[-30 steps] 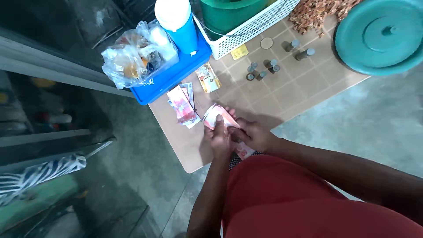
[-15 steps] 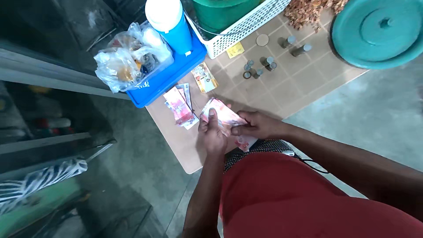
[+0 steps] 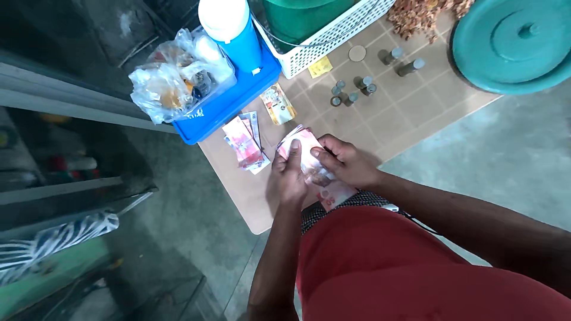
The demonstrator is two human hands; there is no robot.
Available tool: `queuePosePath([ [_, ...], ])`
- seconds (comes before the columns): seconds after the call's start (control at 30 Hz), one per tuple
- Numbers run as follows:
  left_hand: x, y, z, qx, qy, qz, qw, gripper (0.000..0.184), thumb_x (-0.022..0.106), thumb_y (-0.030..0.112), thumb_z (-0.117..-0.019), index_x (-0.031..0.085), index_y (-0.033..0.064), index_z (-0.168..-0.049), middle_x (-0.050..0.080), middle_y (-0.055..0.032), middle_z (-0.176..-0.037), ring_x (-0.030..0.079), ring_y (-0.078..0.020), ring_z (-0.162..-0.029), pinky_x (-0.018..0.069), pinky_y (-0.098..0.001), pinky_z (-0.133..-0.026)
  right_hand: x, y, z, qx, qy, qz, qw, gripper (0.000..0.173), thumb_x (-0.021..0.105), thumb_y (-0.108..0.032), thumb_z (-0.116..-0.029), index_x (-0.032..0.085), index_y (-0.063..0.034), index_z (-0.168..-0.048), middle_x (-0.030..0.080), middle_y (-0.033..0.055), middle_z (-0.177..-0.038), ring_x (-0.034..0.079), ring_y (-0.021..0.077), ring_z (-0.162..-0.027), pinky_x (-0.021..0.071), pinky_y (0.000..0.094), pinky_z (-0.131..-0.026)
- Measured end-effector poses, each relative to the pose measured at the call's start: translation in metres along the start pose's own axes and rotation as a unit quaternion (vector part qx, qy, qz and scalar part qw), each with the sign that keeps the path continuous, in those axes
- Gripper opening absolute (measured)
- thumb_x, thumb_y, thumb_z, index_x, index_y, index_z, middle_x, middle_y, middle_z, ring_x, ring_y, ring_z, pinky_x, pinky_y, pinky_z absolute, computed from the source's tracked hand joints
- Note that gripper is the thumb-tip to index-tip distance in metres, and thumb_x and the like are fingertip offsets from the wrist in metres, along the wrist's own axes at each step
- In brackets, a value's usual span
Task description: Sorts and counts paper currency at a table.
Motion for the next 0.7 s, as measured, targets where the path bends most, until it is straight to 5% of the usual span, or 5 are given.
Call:
queuePosePath([
  [0.17, -0.003, -0.01, 0.005, -0.016, -0.051, -0.013, 0.998, 0.019, 0.054, 0.018, -0.1056, 0.068, 0.0114, -0.117, 0.075, -0.005, -0.109, 0.072, -0.0143, -0.099, 0.0604, -0.034, -0.086, -0.004, 0.012, 0.001, 0.016, -0.04, -0.018, 0.999, 0.016, 0.058, -0.017, -0.1045, 0.062, -0.0029, -0.1, 0.059, -0.0002, -0.073, 0.056, 0.0023, -0.061, 0.0503, 0.0193, -0.058],
  [0.3, -0.007, -0.002, 0.008, 0.008, -0.05, -0.124, 0.991, 0.013, 0.056, 0.016, -0.1048, 0.067, 0.0138, -0.111, 0.072, 0.0058, -0.094, 0.069, -0.003, -0.085, 0.06, -0.0261, -0.077, -0.024, -0.029, -0.011, -0.142, -0.014, 0.193, 0.971, 0.027, 0.06, -0.015, -0.099, 0.067, 0.0014, -0.119, 0.067, 0.0181, -0.115, 0.065, 0.0295, -0.108, 0.0549, 0.0444, -0.094],
  [0.4, 0.003, 0.002, 0.011, 0.031, -0.107, -0.148, 0.983, 0.013, 0.056, 0.012, -0.104, 0.068, 0.013, -0.11, 0.07, 0.0078, -0.091, 0.066, 0.0004, -0.082, 0.0579, -0.023, -0.074, -0.018, -0.053, -0.024, -0.221, -0.067, 0.271, 0.935, 0.039, 0.05, -0.018, -0.1005, 0.066, -0.0107, -0.136, 0.059, 0.0193, -0.139, 0.053, 0.0406, -0.128, 0.0463, 0.0568, -0.1],
  [0.57, 0.002, -0.004, 0.012, -0.004, -0.117, -0.117, 0.986, 0.014, 0.058, 0.01, -0.1021, 0.069, 0.0115, -0.109, 0.071, 0.0054, -0.094, 0.067, -0.0014, -0.085, 0.0576, -0.0244, -0.076, -0.004, -0.04, -0.029, -0.17, -0.222, 0.26, 0.924, 0.043, 0.042, -0.028, -0.1039, 0.067, -0.0153, -0.136, 0.059, 0.0133, -0.143, 0.052, 0.0341, -0.134, 0.0453, 0.0574, -0.1],
  [0.7, -0.004, -0.019, 0.013, -0.042, -0.099, -0.064, 0.992, 0.015, 0.058, 0.009, -0.1012, 0.07, 0.0123, -0.108, 0.072, 0.004, -0.095, 0.067, -0.003, -0.086, 0.0574, -0.0258, -0.077, 0.003, -0.028, -0.022, -0.159, -0.213, 0.226, 0.937, 0.041, 0.046, -0.022, -0.1024, 0.066, -0.01, -0.136, 0.062, 0.0139, -0.137, 0.056, 0.0318, -0.129, 0.0478, 0.0517, -0.102],
])
Point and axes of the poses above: each hand's wrist, its own z-axis away from the middle knuckle, its own x-axis out of the palm, y = z × x, the point moved 8 cm from there along -z, towards the middle knuckle
